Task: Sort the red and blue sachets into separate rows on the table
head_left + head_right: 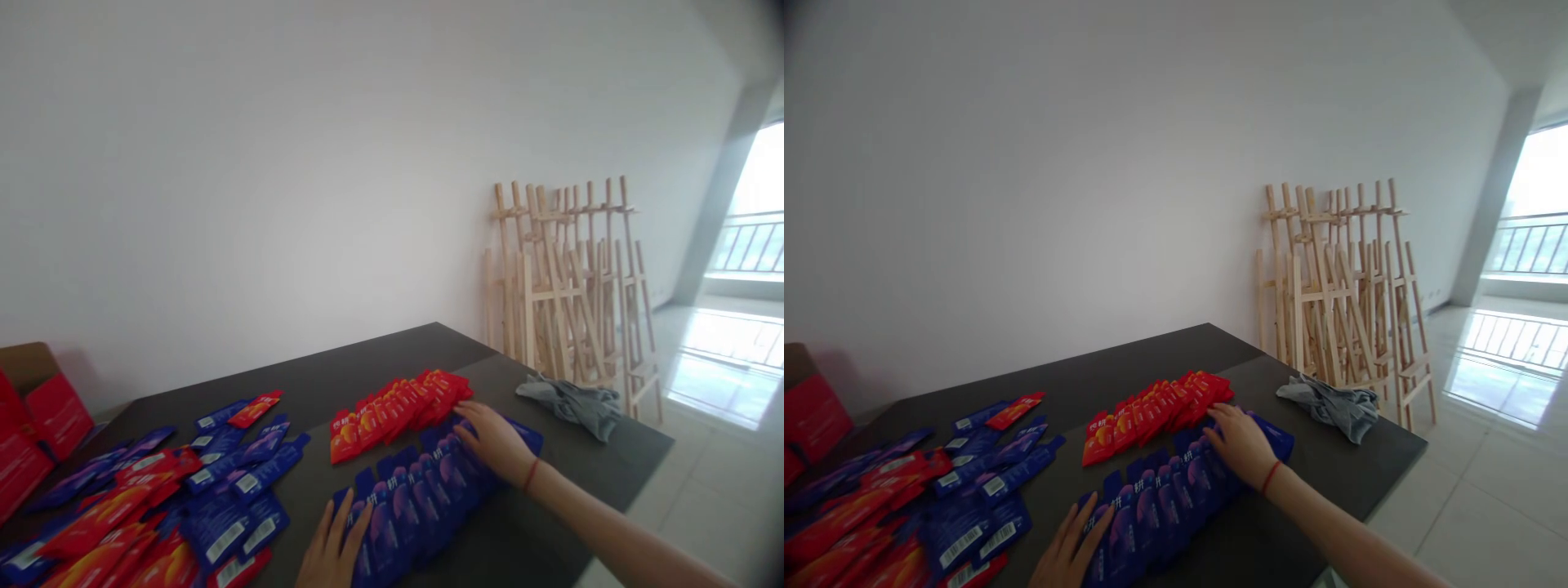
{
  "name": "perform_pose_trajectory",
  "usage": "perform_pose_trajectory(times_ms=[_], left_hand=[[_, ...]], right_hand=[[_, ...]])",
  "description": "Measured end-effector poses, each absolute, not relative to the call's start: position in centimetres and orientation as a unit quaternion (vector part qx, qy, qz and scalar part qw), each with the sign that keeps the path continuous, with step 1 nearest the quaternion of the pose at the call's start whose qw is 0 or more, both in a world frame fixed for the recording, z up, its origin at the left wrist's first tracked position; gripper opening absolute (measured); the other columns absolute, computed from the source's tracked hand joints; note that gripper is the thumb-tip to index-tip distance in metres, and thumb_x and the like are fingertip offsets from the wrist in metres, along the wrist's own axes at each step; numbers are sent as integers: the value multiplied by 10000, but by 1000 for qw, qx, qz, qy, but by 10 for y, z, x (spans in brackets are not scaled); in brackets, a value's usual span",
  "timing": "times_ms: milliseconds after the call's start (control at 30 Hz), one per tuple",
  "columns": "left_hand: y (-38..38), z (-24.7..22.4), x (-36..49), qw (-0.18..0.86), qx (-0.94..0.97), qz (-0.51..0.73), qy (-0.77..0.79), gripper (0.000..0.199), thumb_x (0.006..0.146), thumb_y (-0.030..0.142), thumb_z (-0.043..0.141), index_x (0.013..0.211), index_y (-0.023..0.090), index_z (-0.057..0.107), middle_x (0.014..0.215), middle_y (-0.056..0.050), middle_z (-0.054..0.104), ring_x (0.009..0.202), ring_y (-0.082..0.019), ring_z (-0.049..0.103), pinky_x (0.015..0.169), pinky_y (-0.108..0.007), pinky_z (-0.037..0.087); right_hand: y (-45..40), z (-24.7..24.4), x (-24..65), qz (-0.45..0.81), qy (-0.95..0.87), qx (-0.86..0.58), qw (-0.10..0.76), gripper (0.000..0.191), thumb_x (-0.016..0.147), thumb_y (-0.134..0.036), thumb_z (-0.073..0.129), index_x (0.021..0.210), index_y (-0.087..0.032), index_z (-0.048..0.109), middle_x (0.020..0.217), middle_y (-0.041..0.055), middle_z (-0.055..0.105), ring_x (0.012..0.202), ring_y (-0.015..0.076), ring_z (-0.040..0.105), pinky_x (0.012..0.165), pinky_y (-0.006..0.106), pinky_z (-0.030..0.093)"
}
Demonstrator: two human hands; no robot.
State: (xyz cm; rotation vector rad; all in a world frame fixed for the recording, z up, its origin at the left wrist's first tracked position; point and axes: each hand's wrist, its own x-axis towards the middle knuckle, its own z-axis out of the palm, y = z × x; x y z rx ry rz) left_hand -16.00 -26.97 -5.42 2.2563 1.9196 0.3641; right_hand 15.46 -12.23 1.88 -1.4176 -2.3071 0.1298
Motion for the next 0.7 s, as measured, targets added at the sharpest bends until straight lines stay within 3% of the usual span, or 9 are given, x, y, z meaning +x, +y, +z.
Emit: perform_pose_trajectory(times_ms=[67,133,367,700], left_hand=[[-264,-47,-149,99,760,96,635,921,702,658,720,1479,313,365,1583,-111,269,1444,-460,189,1114,-612,314],[-258,-40,-137,123,761,78,633,907,721,650,702,1486,330,335,1592,-81,254,1455,-449,148,1137,-606,277],[-242,-17,-80,185,734,42,652,902,732,465,682,1518,297,273,1635,-58,121,1481,-412,43,1187,-574,163],[-229,4,-21,205,711,102,665,876,744,434,603,1534,275,259,1646,-32,138,1500,-370,38,1203,-536,102]], right_hand=[[-94,9,184,55,-771,-614,158,552,953,-478,449,1335,-99,574,1424,195,516,1316,336,470,1071,456,370],[-77,-3,202,73,-754,-639,134,606,960,-529,406,1320,-75,582,1350,210,578,1256,343,530,1035,441,403],[-68,-17,213,99,-752,-643,107,780,915,-659,399,1384,-47,517,1327,213,598,1257,373,522,1034,438,389],[-65,-8,214,125,-753,-639,94,800,882,-737,375,1333,-108,575,1259,191,650,1182,372,585,985,440,426]])
